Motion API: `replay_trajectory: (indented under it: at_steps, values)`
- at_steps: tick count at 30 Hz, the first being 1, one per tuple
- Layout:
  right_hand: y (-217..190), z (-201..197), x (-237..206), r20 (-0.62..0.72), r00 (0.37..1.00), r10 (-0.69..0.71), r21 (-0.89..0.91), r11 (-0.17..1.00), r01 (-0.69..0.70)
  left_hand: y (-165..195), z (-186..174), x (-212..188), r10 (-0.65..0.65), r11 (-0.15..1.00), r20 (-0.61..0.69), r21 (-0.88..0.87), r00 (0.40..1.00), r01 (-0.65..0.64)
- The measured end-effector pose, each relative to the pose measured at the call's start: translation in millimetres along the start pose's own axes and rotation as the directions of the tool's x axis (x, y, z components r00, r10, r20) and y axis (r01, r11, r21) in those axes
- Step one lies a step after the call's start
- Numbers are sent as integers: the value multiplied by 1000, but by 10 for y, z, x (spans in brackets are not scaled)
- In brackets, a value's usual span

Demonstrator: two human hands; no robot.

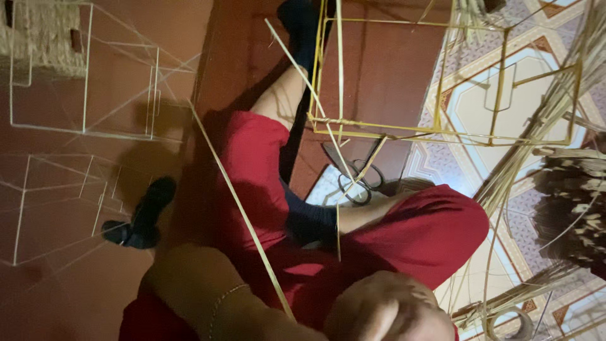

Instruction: The person sits on the floor and weaves thin bamboo strips around a rectangular bamboo frame, threading, bending and tightening the strips by hand to extend the weave over the frame. Bundles of prepared bamboo strips and scissors lie on the floor nearby.

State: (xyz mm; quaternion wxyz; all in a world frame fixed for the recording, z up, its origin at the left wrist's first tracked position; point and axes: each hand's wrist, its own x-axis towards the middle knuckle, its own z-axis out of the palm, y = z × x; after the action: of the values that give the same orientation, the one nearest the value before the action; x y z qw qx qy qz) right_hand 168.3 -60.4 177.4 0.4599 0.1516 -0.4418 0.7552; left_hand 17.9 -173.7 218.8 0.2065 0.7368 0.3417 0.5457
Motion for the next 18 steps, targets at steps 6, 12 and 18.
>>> replay_trajectory:
  at_steps: [6, 12, 18]
  values:
    - [111, -337, -22, -467, 874, -134, -501, 855, -137, -265, -241, -173, -195, 977, -24, -94, 980, 192]
    - [279, -1634, -187, -483, 839, -249, -671, 721, -172, -831, -560, -559, -295, 940, -35, -190, 955, 283]
    - [244, -2381, -382, -429, 839, -335, -795, 580, -175, -1079, -789, -876, -525, 844, 45, -105, 850, 527]
